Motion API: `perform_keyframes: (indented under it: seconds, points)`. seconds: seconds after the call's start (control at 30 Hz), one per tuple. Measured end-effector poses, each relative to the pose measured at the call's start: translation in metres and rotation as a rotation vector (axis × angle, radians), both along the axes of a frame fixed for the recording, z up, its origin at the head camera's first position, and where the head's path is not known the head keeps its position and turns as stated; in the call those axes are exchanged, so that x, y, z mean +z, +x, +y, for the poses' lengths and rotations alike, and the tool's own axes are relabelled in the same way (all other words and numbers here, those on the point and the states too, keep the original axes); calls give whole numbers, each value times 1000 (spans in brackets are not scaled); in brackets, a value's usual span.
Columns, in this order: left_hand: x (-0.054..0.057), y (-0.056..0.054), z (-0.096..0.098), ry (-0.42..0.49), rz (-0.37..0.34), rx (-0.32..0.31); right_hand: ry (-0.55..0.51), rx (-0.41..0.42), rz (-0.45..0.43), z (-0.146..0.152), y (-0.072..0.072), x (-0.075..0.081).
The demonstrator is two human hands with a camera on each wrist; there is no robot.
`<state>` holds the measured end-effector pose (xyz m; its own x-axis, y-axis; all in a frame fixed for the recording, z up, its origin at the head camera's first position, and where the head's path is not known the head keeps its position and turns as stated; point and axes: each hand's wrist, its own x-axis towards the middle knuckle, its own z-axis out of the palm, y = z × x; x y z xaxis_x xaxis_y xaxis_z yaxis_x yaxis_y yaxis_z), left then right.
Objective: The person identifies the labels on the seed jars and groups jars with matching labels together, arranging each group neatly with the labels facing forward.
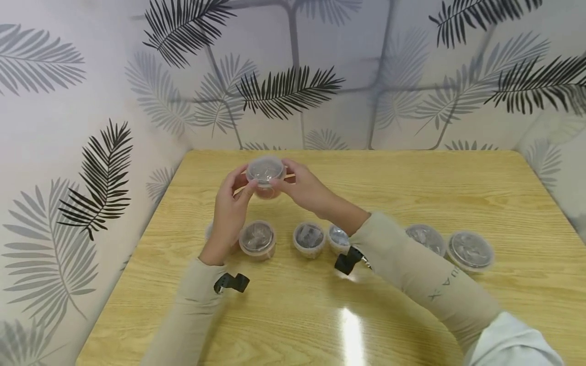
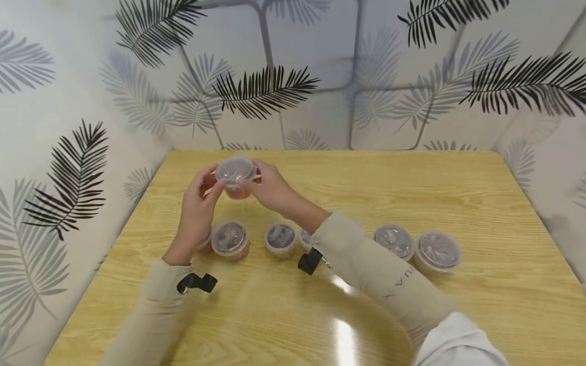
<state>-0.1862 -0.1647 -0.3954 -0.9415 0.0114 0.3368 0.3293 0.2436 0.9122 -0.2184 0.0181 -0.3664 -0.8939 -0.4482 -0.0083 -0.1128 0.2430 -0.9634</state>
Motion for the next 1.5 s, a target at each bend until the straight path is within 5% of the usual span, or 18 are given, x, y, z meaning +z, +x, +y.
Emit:
perform_keyframes:
  seconds: [0.33, 0.7, 0.93, 1.23, 1.5]
  points:
    - [16, 14, -37, -31, -34, 83, -86, -67, -62, -60, 8, -7]
    - [15, 24, -85, -103, -75, 216, -79, 24, -108, -107, 8, -18]
    - [-1, 30, -110, -78, -141, 289, -66, 110, -3, -132, 9, -24]
    - [-52, 30, -145, -40, -173, 341, 2, 194, -52, -147, 14, -39]
    - [-64, 35, -146, -31, -231, 344, 66, 207, -72, -149, 13, -43]
